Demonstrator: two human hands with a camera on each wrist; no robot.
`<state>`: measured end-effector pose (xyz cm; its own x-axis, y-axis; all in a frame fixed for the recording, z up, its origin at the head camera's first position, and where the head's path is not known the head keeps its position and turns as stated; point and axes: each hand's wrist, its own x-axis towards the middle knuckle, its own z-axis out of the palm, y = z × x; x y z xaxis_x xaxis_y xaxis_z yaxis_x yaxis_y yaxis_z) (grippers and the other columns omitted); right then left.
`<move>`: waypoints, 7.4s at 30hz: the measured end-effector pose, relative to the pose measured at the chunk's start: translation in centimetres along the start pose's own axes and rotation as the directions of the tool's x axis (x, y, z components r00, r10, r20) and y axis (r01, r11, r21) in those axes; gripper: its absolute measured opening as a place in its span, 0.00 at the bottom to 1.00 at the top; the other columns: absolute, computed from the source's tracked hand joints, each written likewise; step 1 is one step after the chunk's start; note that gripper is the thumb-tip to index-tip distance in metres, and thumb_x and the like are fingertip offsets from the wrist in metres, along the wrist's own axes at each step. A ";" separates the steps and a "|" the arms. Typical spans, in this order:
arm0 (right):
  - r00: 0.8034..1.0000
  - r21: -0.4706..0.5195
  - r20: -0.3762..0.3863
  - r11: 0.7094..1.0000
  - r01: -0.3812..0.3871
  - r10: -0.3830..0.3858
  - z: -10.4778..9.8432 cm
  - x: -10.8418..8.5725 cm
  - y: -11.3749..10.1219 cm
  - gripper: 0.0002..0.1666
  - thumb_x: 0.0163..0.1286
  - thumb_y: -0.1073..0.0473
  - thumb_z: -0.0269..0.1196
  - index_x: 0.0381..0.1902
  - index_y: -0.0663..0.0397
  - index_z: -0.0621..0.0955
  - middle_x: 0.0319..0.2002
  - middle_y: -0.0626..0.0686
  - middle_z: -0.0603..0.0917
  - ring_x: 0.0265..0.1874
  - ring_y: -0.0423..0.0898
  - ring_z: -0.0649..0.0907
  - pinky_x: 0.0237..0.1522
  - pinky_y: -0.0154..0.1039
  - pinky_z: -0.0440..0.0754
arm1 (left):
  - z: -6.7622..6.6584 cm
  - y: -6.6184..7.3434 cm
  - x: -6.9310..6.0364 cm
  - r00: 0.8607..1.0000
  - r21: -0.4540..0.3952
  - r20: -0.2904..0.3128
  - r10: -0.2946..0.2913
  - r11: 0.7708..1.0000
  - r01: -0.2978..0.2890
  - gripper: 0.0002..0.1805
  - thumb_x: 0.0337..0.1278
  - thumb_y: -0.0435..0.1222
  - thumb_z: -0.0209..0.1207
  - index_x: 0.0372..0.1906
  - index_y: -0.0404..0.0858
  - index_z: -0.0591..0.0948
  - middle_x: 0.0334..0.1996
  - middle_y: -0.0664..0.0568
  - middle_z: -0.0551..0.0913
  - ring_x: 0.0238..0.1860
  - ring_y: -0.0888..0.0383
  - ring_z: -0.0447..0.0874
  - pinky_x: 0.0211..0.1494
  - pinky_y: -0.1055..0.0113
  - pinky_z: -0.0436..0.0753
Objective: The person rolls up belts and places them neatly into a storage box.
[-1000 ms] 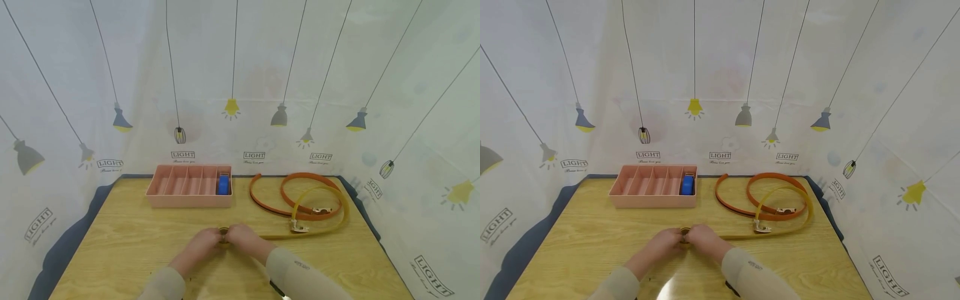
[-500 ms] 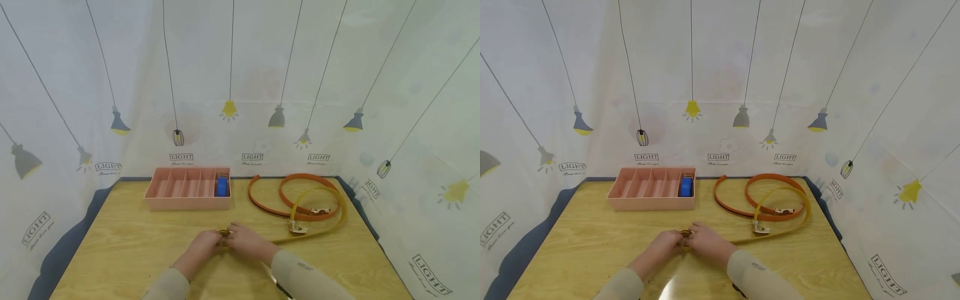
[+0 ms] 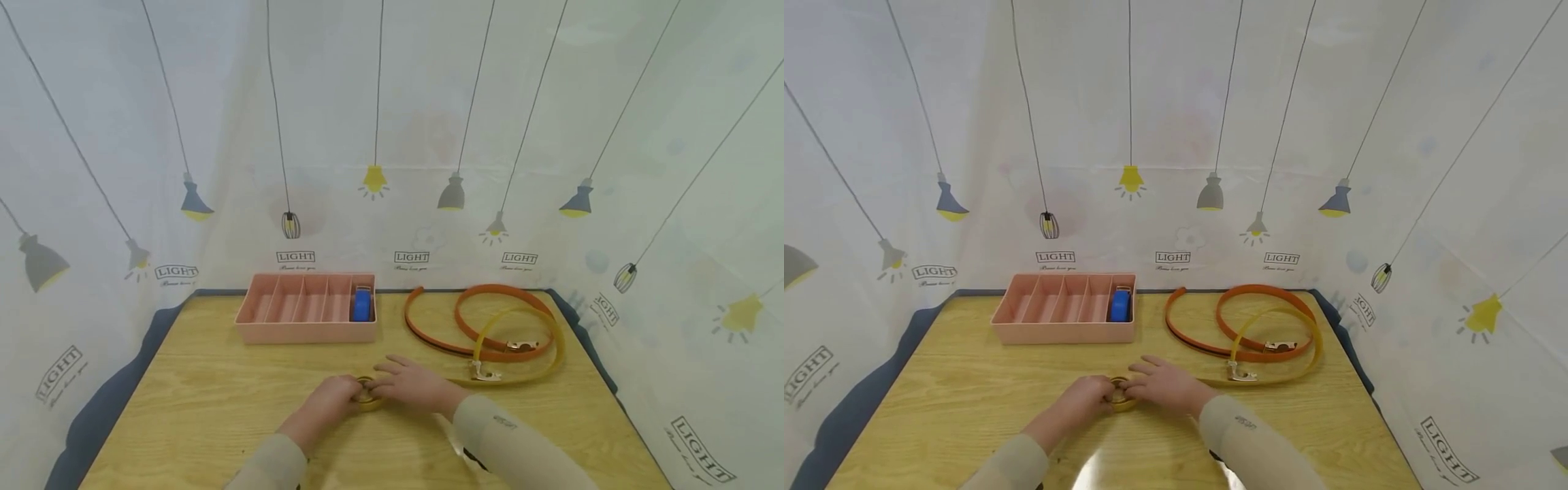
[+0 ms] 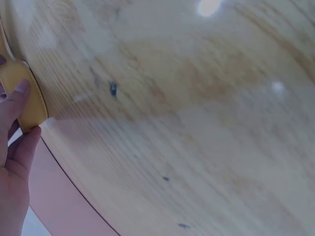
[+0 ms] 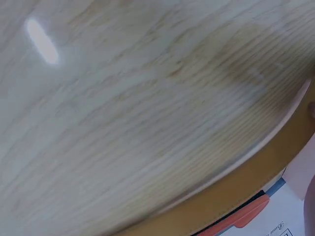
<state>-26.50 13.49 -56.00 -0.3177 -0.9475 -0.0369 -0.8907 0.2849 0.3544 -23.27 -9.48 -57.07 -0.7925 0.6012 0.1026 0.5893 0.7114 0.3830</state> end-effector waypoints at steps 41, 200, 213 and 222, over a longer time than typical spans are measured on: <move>0.959 0.223 -0.147 0.953 -0.206 0.242 -1.3 3.1 -0.6 0.13 0.59 0.60 0.68 0.39 0.35 0.89 0.27 0.40 0.84 0.34 0.41 0.77 0.52 0.40 0.73 | 0.3 0.8 2.5 0.994 0.123 -0.044 -0.105 0.986 0.109 0.10 0.43 0.40 0.74 0.22 0.45 0.82 0.23 0.57 0.80 0.26 0.57 0.79 0.33 0.62 0.78; 0.988 0.081 -0.057 0.987 -0.139 0.144 -0.8 3.8 0.6 0.10 0.58 0.56 0.68 0.33 0.30 0.89 0.26 0.35 0.83 0.25 0.39 0.66 0.34 0.32 0.66 | -0.5 -0.5 1.3 0.980 0.266 -0.008 0.199 0.945 -0.189 0.10 0.47 0.26 0.66 0.31 0.44 0.84 0.28 0.51 0.81 0.32 0.55 0.82 0.34 0.65 0.81; 0.980 0.276 -0.046 0.946 -0.172 0.192 -1.4 4.5 -0.4 0.07 0.54 0.62 0.72 0.24 0.45 0.84 0.21 0.39 0.78 0.24 0.39 0.71 0.29 0.31 0.69 | 1.2 -0.2 1.3 0.984 0.232 -0.142 0.104 0.970 -0.069 0.11 0.42 0.38 0.73 0.26 0.44 0.80 0.23 0.53 0.79 0.27 0.56 0.78 0.33 0.62 0.80; 0.982 0.219 -0.118 0.968 -0.121 0.149 -0.9 3.8 -0.3 0.08 0.49 0.58 0.74 0.23 0.41 0.84 0.19 0.38 0.77 0.23 0.39 0.70 0.25 0.29 0.63 | 1.3 0.2 1.6 0.990 0.285 -0.120 0.079 0.958 -0.042 0.12 0.42 0.37 0.72 0.20 0.43 0.78 0.20 0.52 0.79 0.24 0.54 0.80 0.29 0.61 0.79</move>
<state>-27.12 9.68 -55.46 -0.4064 -0.9049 0.1266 -0.8952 0.4220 0.1432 -24.24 -7.92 -58.08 -0.7567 0.6074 0.2418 0.6421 0.7600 0.1004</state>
